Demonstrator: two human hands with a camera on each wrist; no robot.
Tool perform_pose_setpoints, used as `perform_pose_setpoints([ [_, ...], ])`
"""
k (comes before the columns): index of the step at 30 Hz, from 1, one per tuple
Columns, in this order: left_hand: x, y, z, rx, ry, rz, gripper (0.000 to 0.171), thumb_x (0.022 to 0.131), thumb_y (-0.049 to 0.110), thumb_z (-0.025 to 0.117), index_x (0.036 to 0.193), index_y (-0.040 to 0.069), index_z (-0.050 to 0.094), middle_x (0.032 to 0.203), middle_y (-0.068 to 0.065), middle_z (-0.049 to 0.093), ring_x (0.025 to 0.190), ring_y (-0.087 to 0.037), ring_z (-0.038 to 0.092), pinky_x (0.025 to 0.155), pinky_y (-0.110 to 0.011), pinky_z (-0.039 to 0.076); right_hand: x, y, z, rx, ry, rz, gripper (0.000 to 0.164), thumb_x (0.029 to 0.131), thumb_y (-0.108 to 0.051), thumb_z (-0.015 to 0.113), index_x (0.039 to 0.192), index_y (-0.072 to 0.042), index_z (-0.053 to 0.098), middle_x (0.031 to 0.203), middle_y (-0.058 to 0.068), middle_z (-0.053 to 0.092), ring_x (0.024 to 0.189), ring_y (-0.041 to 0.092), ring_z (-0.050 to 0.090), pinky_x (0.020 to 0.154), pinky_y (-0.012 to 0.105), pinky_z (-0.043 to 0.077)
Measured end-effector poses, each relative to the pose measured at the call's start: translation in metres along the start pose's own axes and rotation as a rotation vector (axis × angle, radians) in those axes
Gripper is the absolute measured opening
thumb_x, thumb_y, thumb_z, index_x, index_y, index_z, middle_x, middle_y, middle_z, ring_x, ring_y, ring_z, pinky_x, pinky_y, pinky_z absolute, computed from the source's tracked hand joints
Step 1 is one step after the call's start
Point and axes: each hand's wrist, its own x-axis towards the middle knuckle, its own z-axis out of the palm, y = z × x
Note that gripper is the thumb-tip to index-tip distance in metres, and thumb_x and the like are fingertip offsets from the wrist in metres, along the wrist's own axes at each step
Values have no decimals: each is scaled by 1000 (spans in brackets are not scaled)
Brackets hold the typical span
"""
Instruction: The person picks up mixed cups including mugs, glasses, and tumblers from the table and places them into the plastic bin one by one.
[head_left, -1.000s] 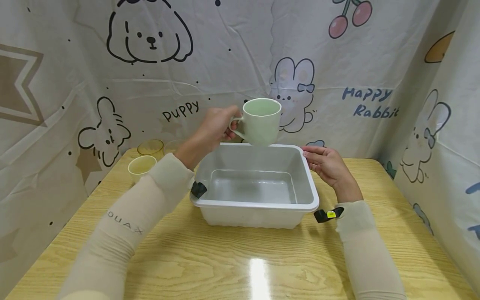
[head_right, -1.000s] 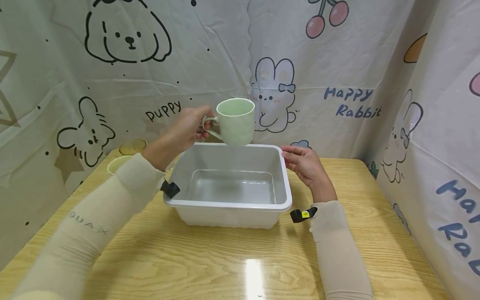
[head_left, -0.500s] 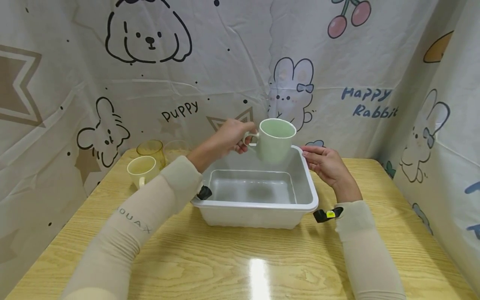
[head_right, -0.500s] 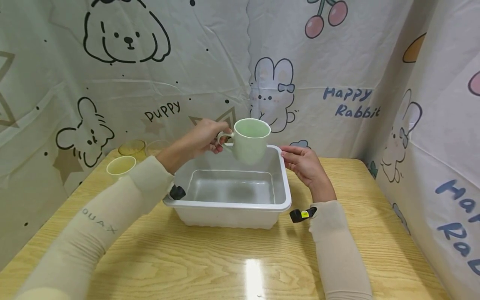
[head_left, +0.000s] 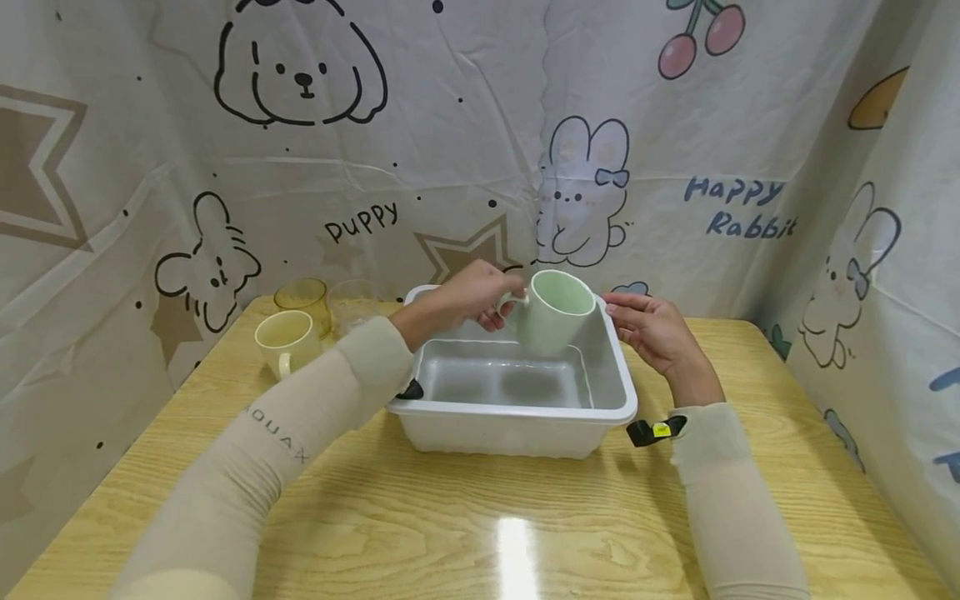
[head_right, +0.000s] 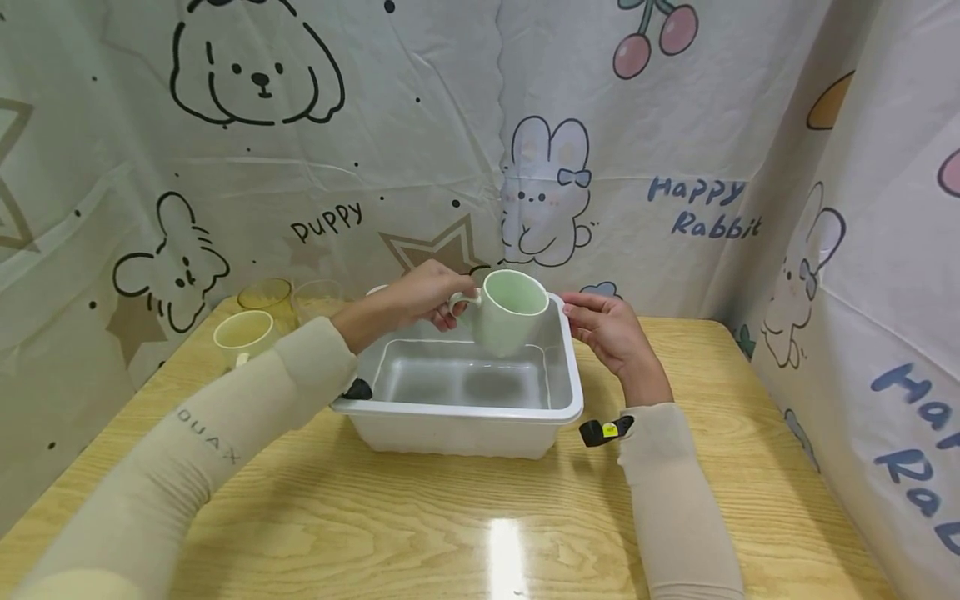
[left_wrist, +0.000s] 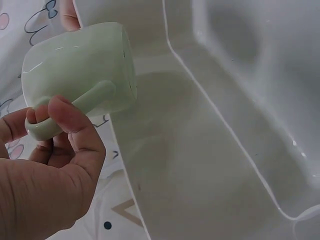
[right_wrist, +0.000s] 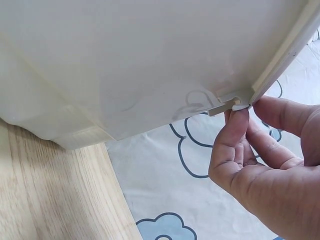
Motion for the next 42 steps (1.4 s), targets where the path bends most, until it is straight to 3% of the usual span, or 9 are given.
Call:
perform_pose_setpoints([
  [5, 3, -5, 4, 32, -54, -19, 24, 92, 18, 61, 78, 0, 62, 68, -8, 56, 55, -20, 58, 55, -28, 56, 0, 1, 0, -1, 0, 8, 29, 97, -13, 71, 124, -2, 67, 111, -1, 70, 96, 14, 67, 83, 23, 58],
  [12, 9, -14, 9, 63, -76, -64, 27, 92, 18, 62, 73, -1, 60, 66, -8, 56, 54, -19, 58, 54, -27, 56, 1, 1, 1, 33, -7, 0, 24, 97, -10, 71, 120, -4, 69, 108, -1, 71, 94, 13, 68, 81, 23, 58],
  [22, 14, -20, 14, 90, -131, -105, 21, 94, 16, 61, 86, -3, 65, 72, -10, 59, 57, -21, 60, 61, -32, 60, 0, 1, 1, 53, -10, -8, 21, 97, -9, 71, 117, -5, 71, 107, 0, 71, 92, 13, 68, 80, 23, 58],
  [27, 16, -24, 17, 108, -183, -150, 21, 96, 17, 59, 85, -1, 62, 75, -9, 59, 61, -21, 60, 65, -33, 60, 0, 0, 1, 39, -9, -4, 24, 97, -10, 71, 120, -3, 70, 109, 1, 70, 92, 13, 68, 80, 23, 58],
  [42, 20, -34, 19, 162, -215, -195, 26, 98, 15, 57, 84, -6, 62, 76, -11, 58, 62, -23, 59, 66, -33, 60, -1, 0, 1, 37, -13, -2, 23, 97, -10, 71, 119, -4, 71, 110, 2, 70, 94, 15, 67, 80, 23, 58],
])
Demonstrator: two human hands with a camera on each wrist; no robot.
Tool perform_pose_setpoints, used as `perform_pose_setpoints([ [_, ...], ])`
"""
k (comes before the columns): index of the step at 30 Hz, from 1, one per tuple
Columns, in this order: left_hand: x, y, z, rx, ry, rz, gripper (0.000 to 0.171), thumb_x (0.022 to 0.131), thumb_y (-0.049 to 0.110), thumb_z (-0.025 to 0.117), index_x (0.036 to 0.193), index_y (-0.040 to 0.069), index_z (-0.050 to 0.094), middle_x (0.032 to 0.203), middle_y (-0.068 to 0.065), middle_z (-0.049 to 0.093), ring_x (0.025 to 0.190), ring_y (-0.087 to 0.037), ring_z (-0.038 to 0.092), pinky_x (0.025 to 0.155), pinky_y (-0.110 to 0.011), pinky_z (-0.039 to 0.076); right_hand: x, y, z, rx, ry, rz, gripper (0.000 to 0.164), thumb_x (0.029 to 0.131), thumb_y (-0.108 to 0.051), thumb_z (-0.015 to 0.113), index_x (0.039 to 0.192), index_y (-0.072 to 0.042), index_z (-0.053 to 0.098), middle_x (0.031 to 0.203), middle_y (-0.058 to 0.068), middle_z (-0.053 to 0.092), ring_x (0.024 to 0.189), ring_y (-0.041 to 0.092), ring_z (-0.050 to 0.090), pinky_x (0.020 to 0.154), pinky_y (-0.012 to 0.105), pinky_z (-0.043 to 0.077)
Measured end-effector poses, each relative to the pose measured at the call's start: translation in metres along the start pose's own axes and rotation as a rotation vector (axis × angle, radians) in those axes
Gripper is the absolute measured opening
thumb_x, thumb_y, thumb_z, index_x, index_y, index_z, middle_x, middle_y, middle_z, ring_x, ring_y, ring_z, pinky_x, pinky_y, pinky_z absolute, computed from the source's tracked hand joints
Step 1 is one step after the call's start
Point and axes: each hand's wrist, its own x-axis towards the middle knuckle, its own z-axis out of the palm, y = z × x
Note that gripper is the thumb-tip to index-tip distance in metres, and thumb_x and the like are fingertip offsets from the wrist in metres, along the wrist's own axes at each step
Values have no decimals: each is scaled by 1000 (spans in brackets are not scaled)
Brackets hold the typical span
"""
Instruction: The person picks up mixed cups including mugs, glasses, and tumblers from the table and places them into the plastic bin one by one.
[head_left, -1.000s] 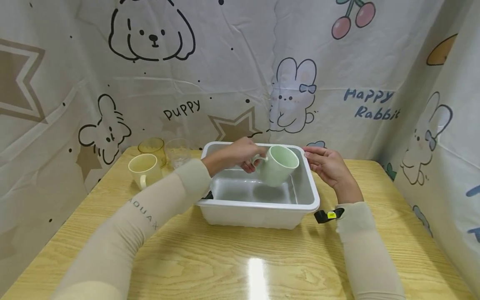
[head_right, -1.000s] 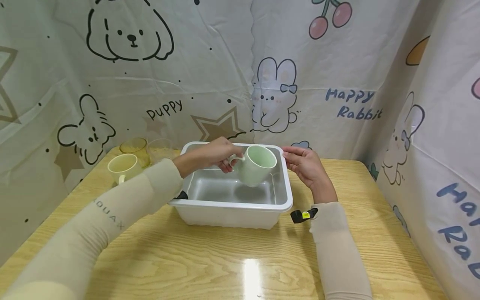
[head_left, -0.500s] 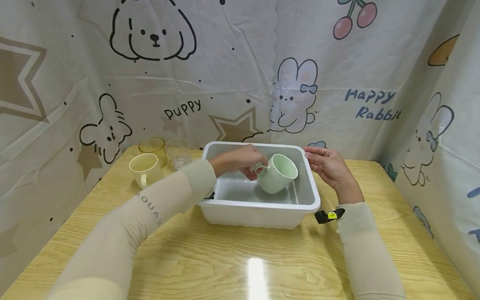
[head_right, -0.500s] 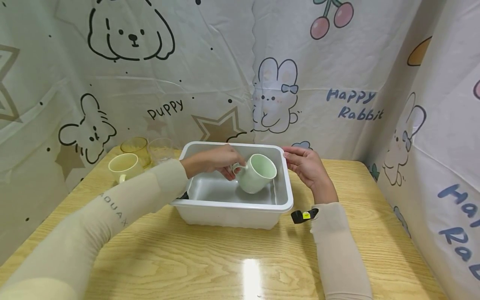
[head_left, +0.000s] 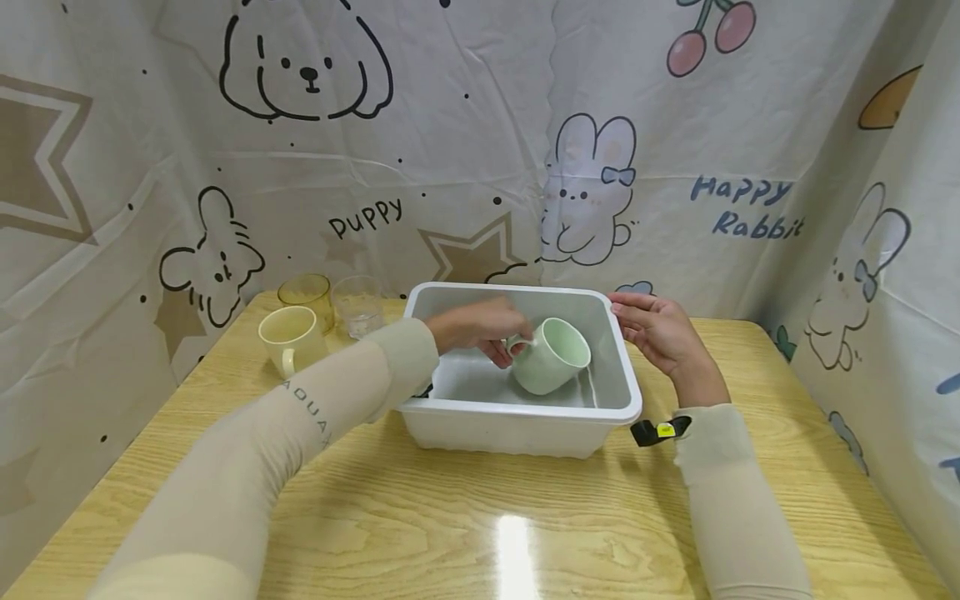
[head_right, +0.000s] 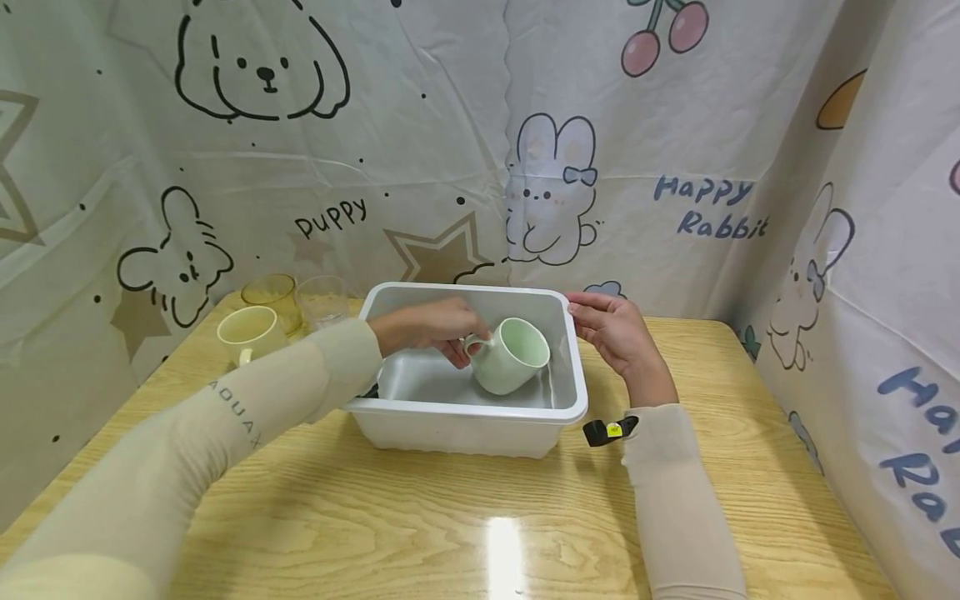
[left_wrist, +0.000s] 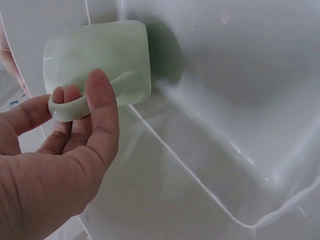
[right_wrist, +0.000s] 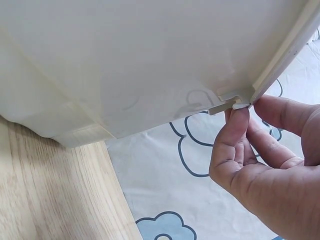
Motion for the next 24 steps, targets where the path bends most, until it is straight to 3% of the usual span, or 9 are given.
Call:
perform_pose_setpoints([
  [6, 1, 0, -1, -10, -22, -1, 27, 100, 15, 57, 84, -6, 61, 77, -11, 58, 63, -23, 59, 68, -34, 60, 0, 0, 0, -4, 2, 4, 27, 97, -11, 72, 122, -3, 70, 111, 2, 70, 95, 15, 67, 81, 23, 58],
  [15, -2, 2, -8, -41, -96, -8, 20, 98, 8, 58, 93, -10, 65, 84, -11, 61, 70, -23, 61, 82, -39, 60, 1, -1, 0, 3, 2, 4, 28, 96, -11, 72, 123, -2, 69, 110, 2, 70, 94, 15, 67, 80, 23, 57],
  [24, -2, 1, -12, 87, -70, -73, 20, 102, 5, 60, 109, -12, 68, 88, -10, 63, 72, -20, 57, 79, -34, 56, 0, -1, 0, 5, 4, 9, 29, 96, -11, 72, 124, -1, 68, 112, 2, 69, 94, 15, 67, 80, 22, 58],
])
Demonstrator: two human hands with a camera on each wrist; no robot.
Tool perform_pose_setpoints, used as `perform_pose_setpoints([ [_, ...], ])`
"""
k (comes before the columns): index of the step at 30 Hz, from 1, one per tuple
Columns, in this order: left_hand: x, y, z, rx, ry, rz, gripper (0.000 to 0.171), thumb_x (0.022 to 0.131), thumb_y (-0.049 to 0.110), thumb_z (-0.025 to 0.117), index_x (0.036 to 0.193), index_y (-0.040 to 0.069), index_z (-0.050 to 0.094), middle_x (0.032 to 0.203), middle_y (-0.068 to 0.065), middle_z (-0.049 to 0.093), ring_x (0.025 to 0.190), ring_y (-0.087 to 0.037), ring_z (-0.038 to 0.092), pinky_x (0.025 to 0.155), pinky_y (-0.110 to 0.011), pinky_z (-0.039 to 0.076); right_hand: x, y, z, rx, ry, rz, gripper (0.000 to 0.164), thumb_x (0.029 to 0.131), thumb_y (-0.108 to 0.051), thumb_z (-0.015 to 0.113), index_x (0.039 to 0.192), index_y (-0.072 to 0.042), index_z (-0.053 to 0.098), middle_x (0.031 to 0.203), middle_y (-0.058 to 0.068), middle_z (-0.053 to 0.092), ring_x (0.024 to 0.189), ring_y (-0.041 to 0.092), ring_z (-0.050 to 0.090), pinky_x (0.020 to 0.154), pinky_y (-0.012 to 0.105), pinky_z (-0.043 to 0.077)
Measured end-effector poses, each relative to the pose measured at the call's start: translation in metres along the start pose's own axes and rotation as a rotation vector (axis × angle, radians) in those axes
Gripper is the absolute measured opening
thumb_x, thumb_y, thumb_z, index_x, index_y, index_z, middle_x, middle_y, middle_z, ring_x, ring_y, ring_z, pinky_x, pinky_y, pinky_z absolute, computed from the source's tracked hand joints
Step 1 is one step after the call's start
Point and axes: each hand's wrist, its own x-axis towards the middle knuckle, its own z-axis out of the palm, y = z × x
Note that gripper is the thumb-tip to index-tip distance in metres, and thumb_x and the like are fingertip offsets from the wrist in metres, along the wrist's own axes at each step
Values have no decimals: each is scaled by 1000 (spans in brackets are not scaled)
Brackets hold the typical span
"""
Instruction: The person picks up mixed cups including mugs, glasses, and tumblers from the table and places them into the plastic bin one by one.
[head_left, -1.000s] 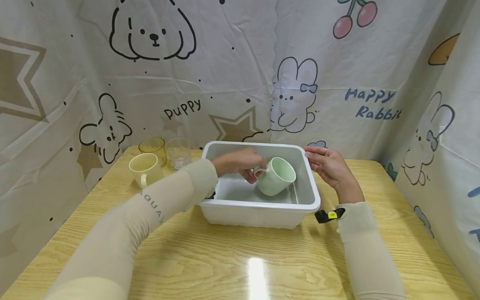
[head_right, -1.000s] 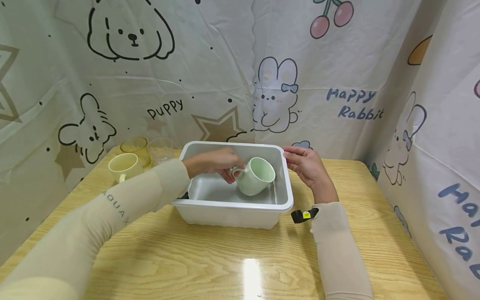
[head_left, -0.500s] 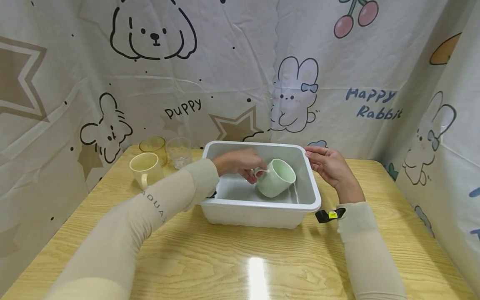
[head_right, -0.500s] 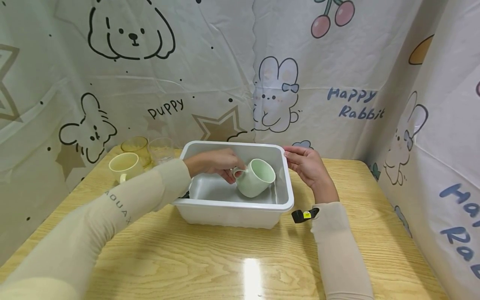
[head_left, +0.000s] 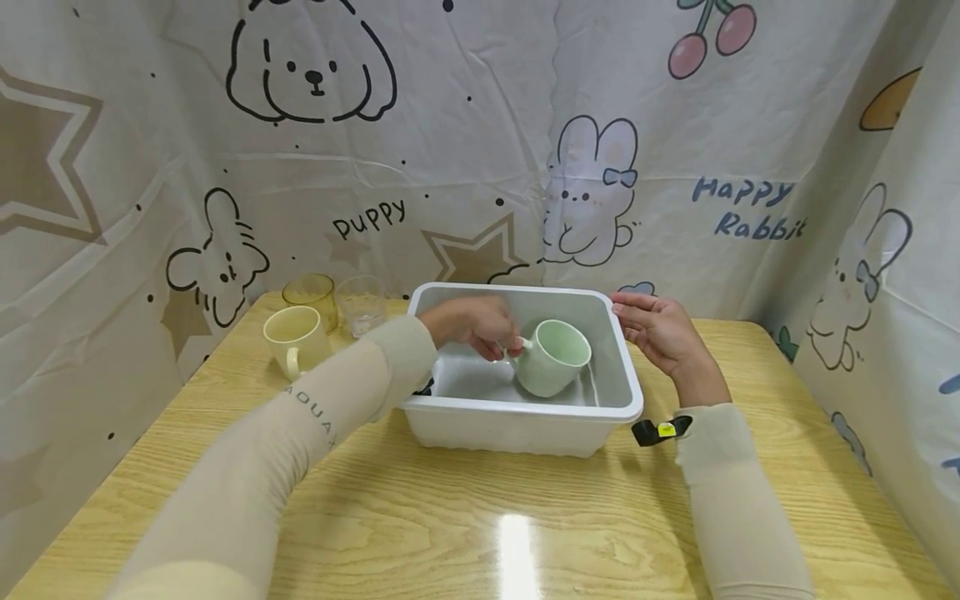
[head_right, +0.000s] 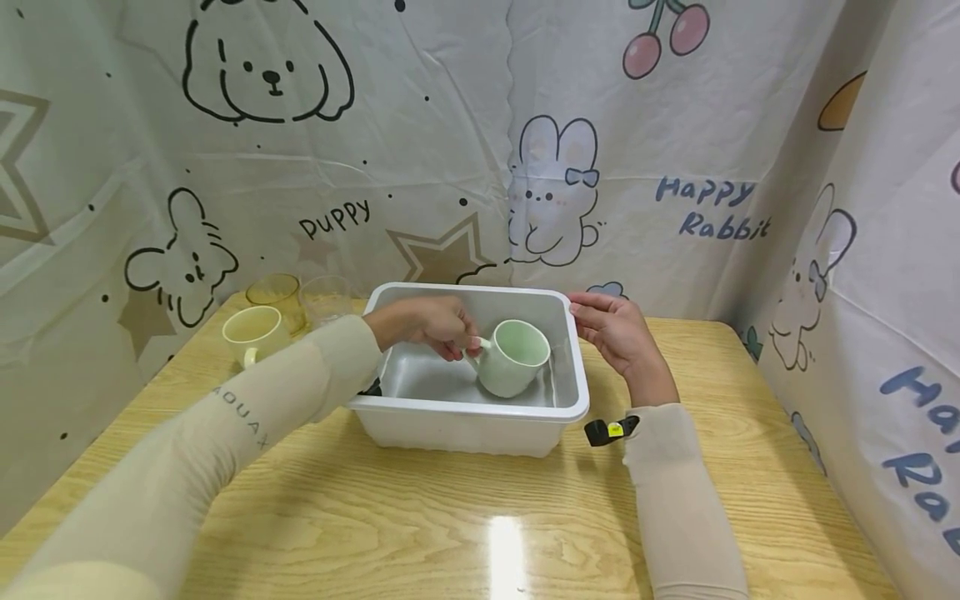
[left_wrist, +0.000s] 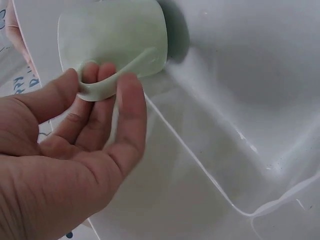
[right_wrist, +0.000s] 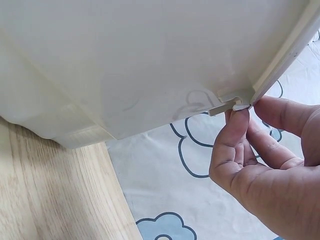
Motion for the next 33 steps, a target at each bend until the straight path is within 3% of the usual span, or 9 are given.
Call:
perform_pose_setpoints([
  [9, 5, -5, 5, 30, 15, -14, 21, 101, 2, 60, 112, -15, 66, 84, -9, 61, 72, -17, 54, 78, -30, 53, -1, 0, -1, -11, 3, 7, 34, 97, -12, 72, 128, 1, 65, 111, 1, 69, 93, 14, 66, 81, 22, 57],
  [21, 9, -9, 7, 1, 28, -51, 7, 98, -6, 60, 96, -11, 63, 82, -10, 58, 70, -20, 54, 79, -33, 53, -1, -1, 0, 0, -5, 6, 32, 95, -12, 74, 125, -1, 68, 112, 2, 69, 94, 15, 66, 81, 22, 58],
  [26, 9, -10, 7, 21, 45, -50, 12, 95, -8, 61, 84, -4, 62, 79, -9, 57, 67, -18, 54, 75, -32, 54, -1, -1, 0, -2, -5, 3, 30, 95, -12, 73, 123, -2, 69, 112, 2, 69, 94, 15, 66, 81, 22, 58],
  [33, 7, -9, 5, 30, 88, -42, 11, 93, -9, 64, 86, -1, 64, 76, -5, 57, 66, -17, 55, 75, -32, 55, -1, 0, 0, 1, -5, 1, 27, 96, -12, 73, 121, -3, 70, 110, 1, 70, 92, 14, 66, 81, 22, 57],
])
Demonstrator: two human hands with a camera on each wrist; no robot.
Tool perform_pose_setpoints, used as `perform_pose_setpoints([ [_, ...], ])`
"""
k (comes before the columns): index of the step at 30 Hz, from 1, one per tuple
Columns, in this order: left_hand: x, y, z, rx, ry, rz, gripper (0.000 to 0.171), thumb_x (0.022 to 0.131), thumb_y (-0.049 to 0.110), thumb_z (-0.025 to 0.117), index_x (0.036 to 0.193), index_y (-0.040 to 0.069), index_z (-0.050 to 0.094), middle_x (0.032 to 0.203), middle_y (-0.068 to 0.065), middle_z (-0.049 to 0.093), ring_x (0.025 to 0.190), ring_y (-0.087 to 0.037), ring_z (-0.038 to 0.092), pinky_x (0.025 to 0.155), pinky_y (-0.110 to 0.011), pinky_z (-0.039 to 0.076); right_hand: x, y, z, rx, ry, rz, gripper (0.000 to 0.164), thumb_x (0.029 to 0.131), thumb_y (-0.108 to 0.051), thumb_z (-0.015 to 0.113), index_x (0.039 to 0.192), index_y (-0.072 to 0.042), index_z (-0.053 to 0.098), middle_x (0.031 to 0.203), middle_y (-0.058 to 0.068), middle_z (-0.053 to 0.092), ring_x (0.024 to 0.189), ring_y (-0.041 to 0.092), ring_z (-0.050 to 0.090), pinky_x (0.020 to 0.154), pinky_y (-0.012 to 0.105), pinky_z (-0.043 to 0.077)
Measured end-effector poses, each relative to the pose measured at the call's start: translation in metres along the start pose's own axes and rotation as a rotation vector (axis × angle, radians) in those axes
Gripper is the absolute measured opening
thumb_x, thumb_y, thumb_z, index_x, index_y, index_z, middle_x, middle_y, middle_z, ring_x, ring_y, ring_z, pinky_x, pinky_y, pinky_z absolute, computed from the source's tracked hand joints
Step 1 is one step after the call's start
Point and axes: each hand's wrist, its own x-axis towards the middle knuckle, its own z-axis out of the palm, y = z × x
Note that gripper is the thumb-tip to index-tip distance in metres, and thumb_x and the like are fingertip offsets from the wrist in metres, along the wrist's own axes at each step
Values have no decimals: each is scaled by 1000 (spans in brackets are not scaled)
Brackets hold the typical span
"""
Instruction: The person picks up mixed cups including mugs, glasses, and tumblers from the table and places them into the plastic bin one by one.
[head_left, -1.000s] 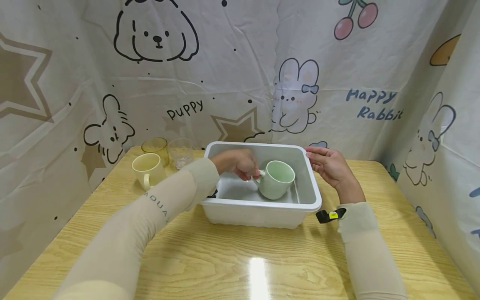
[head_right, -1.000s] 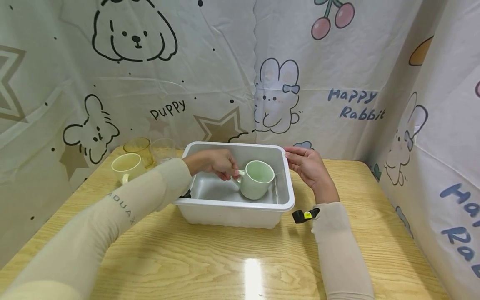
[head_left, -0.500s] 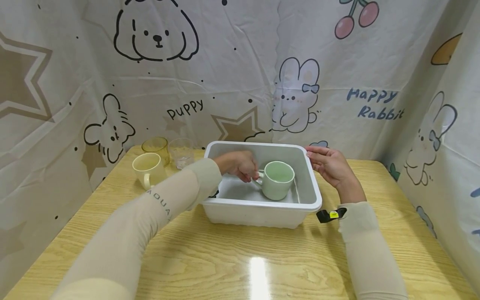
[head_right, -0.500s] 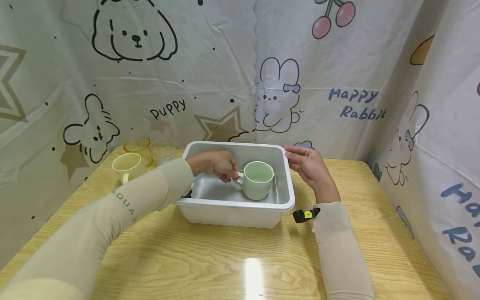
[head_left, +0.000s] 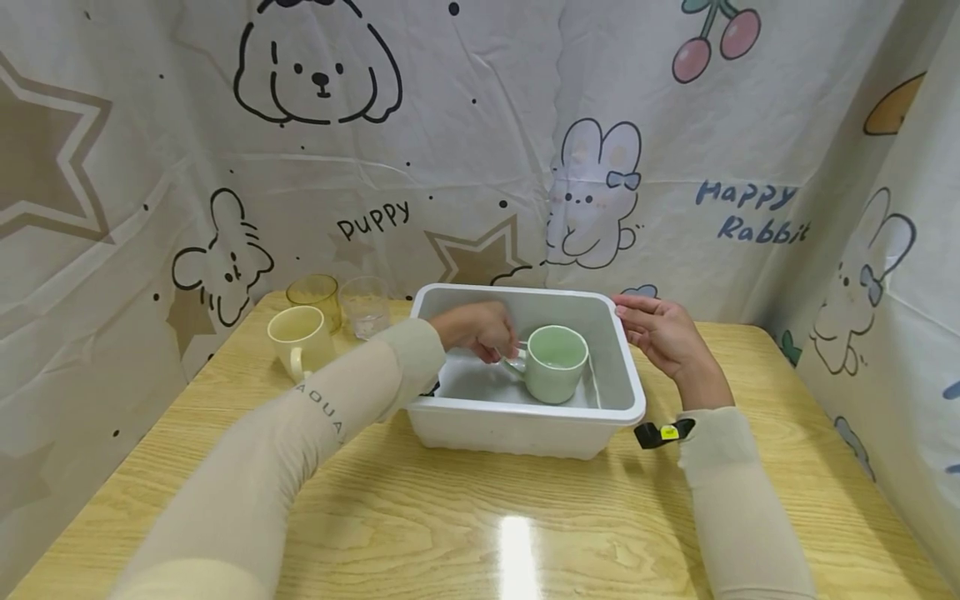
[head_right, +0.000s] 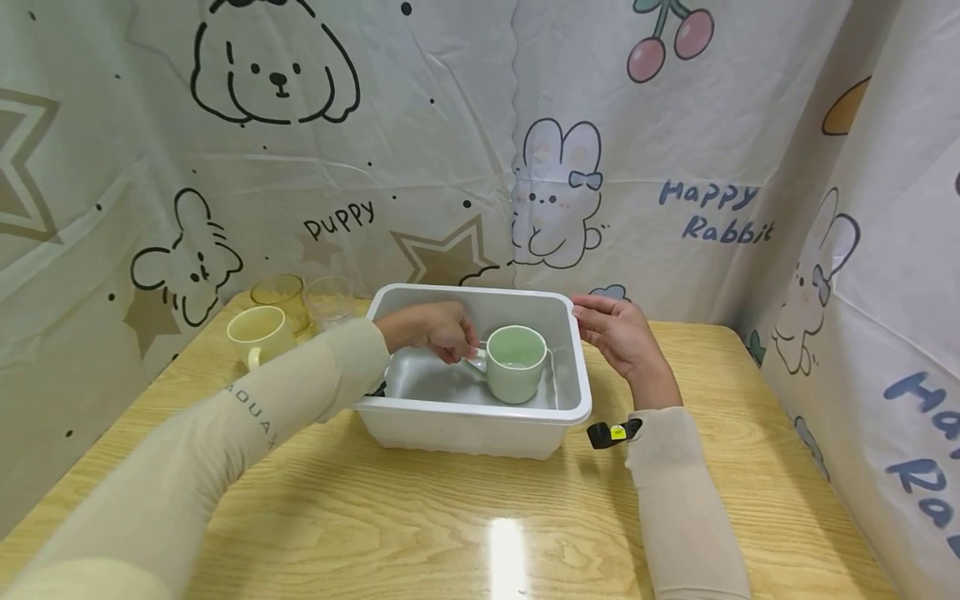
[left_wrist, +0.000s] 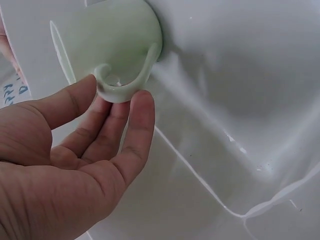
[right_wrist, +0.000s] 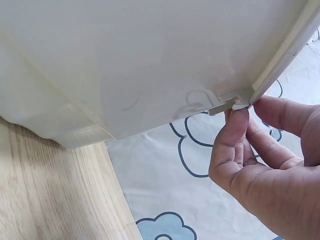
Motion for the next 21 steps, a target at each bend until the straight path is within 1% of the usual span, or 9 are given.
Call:
perform_pose_setpoints([
  [8, -6, 5, -3, -8, 45, 25, 6, 93, -7, 66, 95, -3, 69, 84, -8, 62, 65, -15, 55, 80, -33, 56, 0, 1, 0, -3, -3, -7, 24, 96, -12, 72, 119, -5, 71, 108, 0, 70, 92, 14, 66, 80, 23, 57],
  [12, -9, 7, -5, -9, 65, 38, 8, 93, -5, 68, 101, -4, 70, 82, -6, 61, 65, -14, 55, 80, -33, 57, 0, 0, 1, -11, -2, -5, 27, 97, -12, 72, 122, -3, 69, 110, 0, 70, 93, 14, 66, 81, 23, 57],
  [16, -12, 9, -9, -10, 68, 59, 10, 94, -3, 69, 104, -4, 71, 81, -4, 61, 64, -13, 54, 77, -31, 57, -1, -1, 1, -20, 2, 1, 29, 97, -12, 71, 124, -2, 68, 110, 0, 69, 92, 13, 66, 81, 22, 57],
  [19, -15, 11, -12, -35, 70, 78, 14, 94, -2, 68, 108, -5, 71, 87, -5, 63, 64, -14, 55, 76, -30, 57, -1, 0, 0, -19, 0, 1, 29, 97, -12, 71, 124, -2, 68, 110, 0, 70, 92, 13, 66, 81, 22, 57],
  [21, -17, 13, -14, -52, 74, 89, 18, 95, -1, 68, 112, -6, 71, 91, -5, 63, 65, -15, 56, 78, -31, 57, -1, 0, 0, -14, -3, -1, 27, 97, -12, 72, 122, -3, 69, 109, 0, 70, 92, 13, 67, 81, 22, 57],
])
